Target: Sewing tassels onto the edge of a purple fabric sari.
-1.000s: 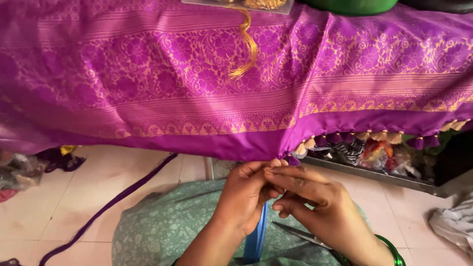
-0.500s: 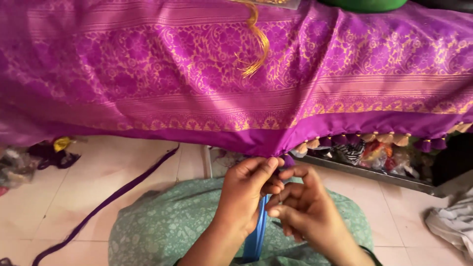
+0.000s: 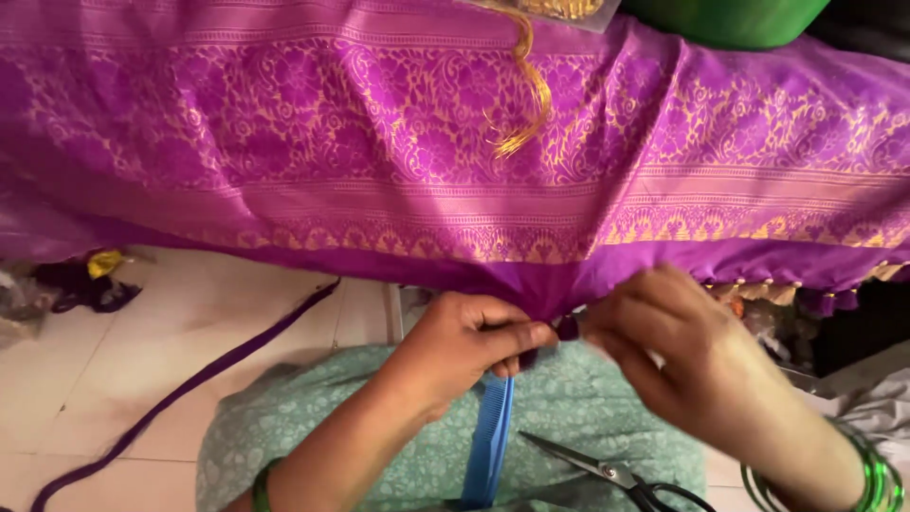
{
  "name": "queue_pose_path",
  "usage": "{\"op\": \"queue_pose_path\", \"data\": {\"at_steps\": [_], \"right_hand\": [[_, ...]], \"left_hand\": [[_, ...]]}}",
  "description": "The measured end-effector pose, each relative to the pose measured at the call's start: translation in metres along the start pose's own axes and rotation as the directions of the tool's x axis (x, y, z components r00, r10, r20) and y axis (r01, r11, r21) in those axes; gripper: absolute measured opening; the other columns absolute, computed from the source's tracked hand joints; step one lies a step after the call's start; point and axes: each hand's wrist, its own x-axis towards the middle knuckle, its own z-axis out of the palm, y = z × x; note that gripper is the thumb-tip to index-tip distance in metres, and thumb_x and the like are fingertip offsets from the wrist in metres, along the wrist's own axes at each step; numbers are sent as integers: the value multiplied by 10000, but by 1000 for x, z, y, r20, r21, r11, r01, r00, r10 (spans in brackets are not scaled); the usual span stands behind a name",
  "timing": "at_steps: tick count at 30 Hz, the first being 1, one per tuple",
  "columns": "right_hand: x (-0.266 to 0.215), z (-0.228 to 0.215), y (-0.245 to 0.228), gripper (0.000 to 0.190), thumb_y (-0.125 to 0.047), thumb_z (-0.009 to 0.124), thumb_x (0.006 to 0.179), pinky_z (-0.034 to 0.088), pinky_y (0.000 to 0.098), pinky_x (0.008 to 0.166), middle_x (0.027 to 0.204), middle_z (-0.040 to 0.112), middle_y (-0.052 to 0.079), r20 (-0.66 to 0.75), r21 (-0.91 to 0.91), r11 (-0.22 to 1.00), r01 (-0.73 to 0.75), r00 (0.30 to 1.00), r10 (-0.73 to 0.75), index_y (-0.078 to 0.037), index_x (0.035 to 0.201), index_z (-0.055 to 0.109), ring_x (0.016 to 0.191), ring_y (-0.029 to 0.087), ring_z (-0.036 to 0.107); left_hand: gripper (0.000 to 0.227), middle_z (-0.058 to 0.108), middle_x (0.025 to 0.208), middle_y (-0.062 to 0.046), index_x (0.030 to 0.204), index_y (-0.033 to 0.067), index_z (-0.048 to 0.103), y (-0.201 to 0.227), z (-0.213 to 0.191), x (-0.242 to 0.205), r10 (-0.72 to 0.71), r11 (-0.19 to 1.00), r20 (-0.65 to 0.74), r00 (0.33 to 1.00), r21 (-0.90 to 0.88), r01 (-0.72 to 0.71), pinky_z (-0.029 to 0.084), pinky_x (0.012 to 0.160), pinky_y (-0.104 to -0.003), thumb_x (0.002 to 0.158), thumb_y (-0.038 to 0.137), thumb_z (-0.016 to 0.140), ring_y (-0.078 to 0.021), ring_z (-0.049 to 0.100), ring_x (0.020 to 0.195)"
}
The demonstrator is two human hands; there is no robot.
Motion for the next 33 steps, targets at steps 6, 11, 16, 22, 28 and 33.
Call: {"op": "queue_pose_path", "data": {"at_steps": [6, 11, 16, 22, 28, 33], "right_hand": [[42, -6, 2, 198, -36, 733, 754, 537, 394, 766, 909, 624, 85, 73, -20, 979, 204, 977, -202, -57, 950, 712, 873, 288, 644], [70, 1, 1, 235, -15, 698, 700, 540, 402, 730, 885, 604, 79, 173, -9, 920, 393, 906, -385, -63, 930, 678, 864, 295, 639], [87, 12, -5, 232, -51, 708, 731, 534, 418, 568, 880, 601, 83, 362, 6, 915, 403, 852, -377, -69, 960, 676, 717, 269, 680], [99, 26, -11, 137, -86, 719, 757, 544, 435, 563, 901, 604, 102, 369, -166, 954, 250, 913, -175, -96, 883, 666, 646, 313, 679], [92, 21, -10, 163, -125, 746, 751, 559, 426, 556, 878, 629, 86, 420, -278, 924, 263, 898, -130, -108, 904, 693, 640, 308, 687], [49, 18, 2, 135, -182, 790, 860, 580, 318, 586, 828, 757, 57, -3, -13, 1000, -2, 1000, 2, -111, 964, 744, 668, 185, 754]], "left_hand": [[176, 721, 721, -11, 937, 46, 818, 12, 0, 5, 91, 949, 27, 995, 301, -95, 467, 587, -269, 856, 201, 796, -71, 584, 626], [166, 738, 772, -13, 968, 44, 768, -29, 8, 5, 255, 917, -115, 960, 343, -203, 507, 648, -255, 927, 198, 720, -64, 620, 689], [149, 711, 820, -54, 988, 21, 747, -52, 24, 2, 343, 935, -282, 896, 191, -298, 512, 674, -261, 970, 151, 677, -81, 628, 734], [163, 740, 834, -61, 1004, 35, 764, -16, 21, -16, 446, 894, -490, 749, 280, -349, 549, 672, -272, 875, 132, 744, -121, 695, 717], [153, 705, 905, -119, 999, 14, 717, 2, 23, -22, 891, 259, -64, 449, 885, -388, 505, 800, -373, 854, 58, 743, -255, 658, 884], [133, 703, 836, -53, 996, 35, 730, -50, 18, 8, 67, 991, -338, 939, -89, -103, 495, 747, -287, 927, 147, 707, -127, 620, 792]]}}
